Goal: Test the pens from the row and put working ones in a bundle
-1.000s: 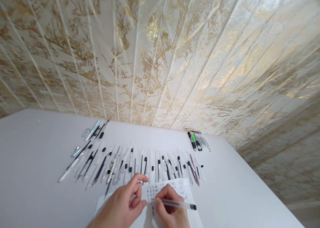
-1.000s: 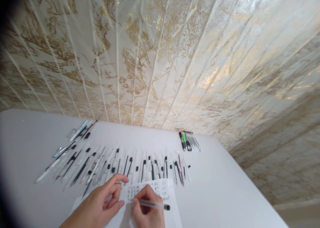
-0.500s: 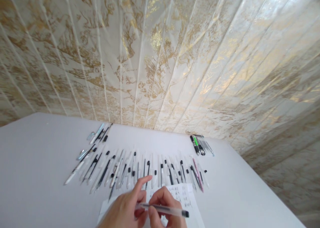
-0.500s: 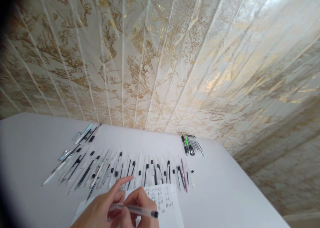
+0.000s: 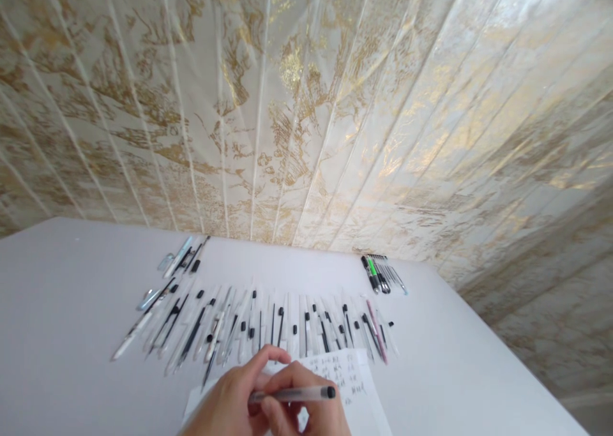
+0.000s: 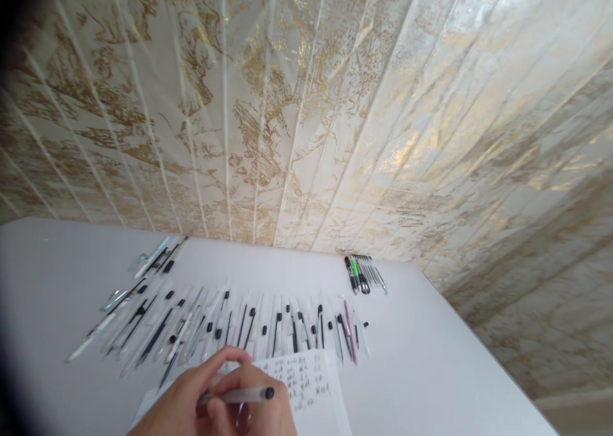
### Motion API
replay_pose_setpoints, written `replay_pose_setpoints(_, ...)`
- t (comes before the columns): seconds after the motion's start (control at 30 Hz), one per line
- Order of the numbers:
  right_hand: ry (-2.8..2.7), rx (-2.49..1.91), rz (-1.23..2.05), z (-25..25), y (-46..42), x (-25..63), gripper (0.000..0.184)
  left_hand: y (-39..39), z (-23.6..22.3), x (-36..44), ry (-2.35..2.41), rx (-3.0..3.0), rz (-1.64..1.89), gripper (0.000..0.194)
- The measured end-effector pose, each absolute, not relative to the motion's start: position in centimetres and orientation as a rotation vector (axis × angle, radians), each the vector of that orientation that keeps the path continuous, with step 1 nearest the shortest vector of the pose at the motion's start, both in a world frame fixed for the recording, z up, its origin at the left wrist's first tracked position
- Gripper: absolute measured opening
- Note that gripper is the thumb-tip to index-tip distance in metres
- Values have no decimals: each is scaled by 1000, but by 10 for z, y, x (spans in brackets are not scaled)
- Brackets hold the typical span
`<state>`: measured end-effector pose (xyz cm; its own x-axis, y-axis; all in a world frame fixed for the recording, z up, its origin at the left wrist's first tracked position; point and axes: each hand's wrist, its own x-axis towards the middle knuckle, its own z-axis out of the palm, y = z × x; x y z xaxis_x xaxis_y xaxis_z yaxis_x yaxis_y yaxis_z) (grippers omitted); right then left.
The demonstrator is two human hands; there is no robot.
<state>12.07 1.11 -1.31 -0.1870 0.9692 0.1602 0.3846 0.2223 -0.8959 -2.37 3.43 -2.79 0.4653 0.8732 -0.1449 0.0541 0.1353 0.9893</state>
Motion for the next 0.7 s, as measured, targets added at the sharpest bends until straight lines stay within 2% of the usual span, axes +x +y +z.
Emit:
replay_pose_setpoints(0.07,-1705,-1264,994,-17,13,122,7,35,-26,-25,929,1304,727,32)
replay_pose_setpoints(0.23,-1749,-1217,1061,-19,15,121,13,38,-26,-29,972,1426,639,39)
replay_pose_setpoints(0.33,-1781,-1265,1012,-10,20,113,7,39,-28,-28,969,1289,694,23)
replay_pose_setpoints(0.4,-1810,-1265,959,-2,24,107,10,40,-29,-26,954,1103,732,17)
replay_pose_setpoints(0.53,-1948,-1270,927,6,28,98,16,42,-38,-23,944,933,752,25)
replay_pose_setpoints(0.7,-1925,-1250,780,15,35,114,10,44,-51,-21,989,1147,758,48)
